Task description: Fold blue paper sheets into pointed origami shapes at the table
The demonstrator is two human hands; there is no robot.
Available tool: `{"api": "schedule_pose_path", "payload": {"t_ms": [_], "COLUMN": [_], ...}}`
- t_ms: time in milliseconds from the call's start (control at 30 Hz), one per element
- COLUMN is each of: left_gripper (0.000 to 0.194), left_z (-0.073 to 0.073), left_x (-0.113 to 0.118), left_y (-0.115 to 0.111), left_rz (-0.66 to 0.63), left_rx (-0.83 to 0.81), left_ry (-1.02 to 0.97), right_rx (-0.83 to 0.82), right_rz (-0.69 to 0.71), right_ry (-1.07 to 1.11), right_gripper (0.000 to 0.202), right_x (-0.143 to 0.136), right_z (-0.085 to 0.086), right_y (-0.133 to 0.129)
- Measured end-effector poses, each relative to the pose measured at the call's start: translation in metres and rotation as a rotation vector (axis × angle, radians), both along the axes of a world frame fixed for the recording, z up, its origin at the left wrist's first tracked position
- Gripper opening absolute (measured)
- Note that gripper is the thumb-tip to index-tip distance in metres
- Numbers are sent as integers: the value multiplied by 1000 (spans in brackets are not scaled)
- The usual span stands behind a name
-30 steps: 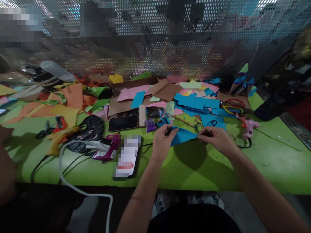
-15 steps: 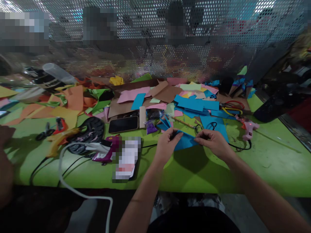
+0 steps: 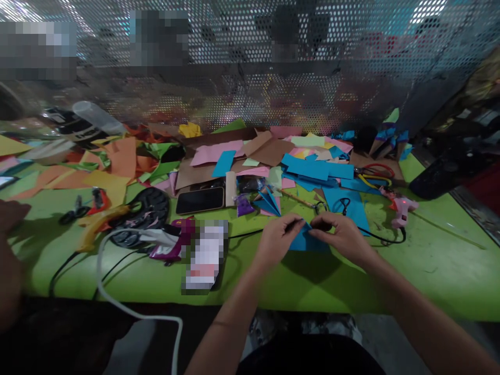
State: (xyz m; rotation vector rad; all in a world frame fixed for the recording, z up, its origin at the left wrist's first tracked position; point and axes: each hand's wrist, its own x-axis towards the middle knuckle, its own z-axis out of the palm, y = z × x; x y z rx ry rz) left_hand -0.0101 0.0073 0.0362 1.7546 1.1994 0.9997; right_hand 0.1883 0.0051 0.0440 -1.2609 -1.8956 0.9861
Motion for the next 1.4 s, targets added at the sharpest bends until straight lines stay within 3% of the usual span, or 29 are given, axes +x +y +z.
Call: {"api": "schedule_pose_path", "payload": {"t_ms": [167, 433, 533, 633, 700, 767, 867, 1067, 1167, 1400], "left_gripper": [18, 13, 15, 24, 38, 42, 28, 32, 38, 34], "left_z": [-2, 3, 2, 2, 2, 2, 2, -2, -4, -6], "left_x": [-4, -3, -3, -3, -2, 1, 5, 4, 5, 8], "left_y": [1, -1, 0, 2, 2, 2, 0, -1, -1, 0], "left_rz": [-24, -90, 29, 183, 192, 100, -52, 60, 40, -41], "left_rx": [-11, -18, -67, -185, -265, -302, -287, -116, -49, -73], "left_ry": [60, 137, 6, -267, -432, -498, -415, -87, 83, 105], "right_rx": [16, 0, -83, -195, -240, -260, -282, -229, -155, -115], "right_rz": [-102, -106, -167, -228, -265, -290, -276, -147, -138, -200], "right_ry": [38, 127, 253, 403, 477, 528, 557, 406, 321, 286], "right_gripper": [19, 21, 23, 31, 35, 38, 40, 36, 33, 32], "right_x": [1, -2, -2, -1, -1, -2, -5, -7, -8, -8], "right_z": [-1, -2, -3, -3, -2, -1, -2, -3, -2, -6], "right_y": [0, -1, 1, 4, 5, 5, 4, 0, -1, 1]}}
